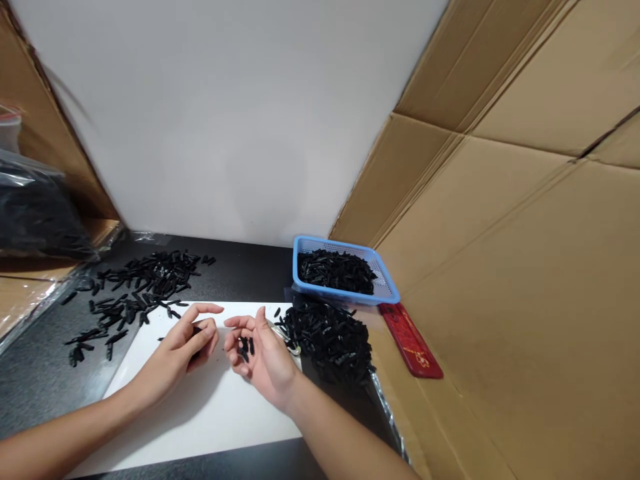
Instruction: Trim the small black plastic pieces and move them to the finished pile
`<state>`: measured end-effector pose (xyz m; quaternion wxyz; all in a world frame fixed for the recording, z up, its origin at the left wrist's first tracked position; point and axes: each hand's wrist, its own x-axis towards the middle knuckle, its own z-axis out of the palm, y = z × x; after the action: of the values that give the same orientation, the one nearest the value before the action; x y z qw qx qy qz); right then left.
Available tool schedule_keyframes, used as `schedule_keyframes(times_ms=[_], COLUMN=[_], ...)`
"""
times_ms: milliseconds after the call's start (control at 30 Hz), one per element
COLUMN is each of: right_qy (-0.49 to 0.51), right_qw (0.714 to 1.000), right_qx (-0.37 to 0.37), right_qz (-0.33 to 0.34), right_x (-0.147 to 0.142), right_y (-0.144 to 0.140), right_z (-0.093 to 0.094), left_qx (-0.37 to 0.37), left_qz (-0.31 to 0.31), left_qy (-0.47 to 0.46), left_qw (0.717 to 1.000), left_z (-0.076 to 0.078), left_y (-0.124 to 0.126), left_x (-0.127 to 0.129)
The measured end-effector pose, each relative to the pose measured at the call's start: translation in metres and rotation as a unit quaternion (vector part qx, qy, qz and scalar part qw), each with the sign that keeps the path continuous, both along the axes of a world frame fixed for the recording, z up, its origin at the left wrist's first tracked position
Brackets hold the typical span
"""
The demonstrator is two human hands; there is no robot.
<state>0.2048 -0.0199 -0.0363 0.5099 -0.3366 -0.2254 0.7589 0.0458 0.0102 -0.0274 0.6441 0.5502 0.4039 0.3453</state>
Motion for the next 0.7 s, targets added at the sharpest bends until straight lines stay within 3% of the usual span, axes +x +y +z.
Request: schedule_keyframes(times_ms=[133,333,700], right_qy=[0.001,0.02,-0.016], right_qw=[1.0,0.999,0.997], right_qx=[0.013,0.026,0.069], right_qz=[0.019,0.034,0.015], right_x=[0.001,-0.002,-0.006], right_y=[-0.002,-0.005,-0.011], right_z=[0.002,0.004,0.008], left_qx=[0.061,0.208,0.291], left_qz=[0.019,-0.075,-0.089], left_qy=[0.046,0.182,0.268], left_qw=[0.997,0.958,0.914], left_z=[0.0,0.01,0.006], left_y=[-0.003,-0.011,-0.011], left_x=[-0.001,-0.002,-0.003])
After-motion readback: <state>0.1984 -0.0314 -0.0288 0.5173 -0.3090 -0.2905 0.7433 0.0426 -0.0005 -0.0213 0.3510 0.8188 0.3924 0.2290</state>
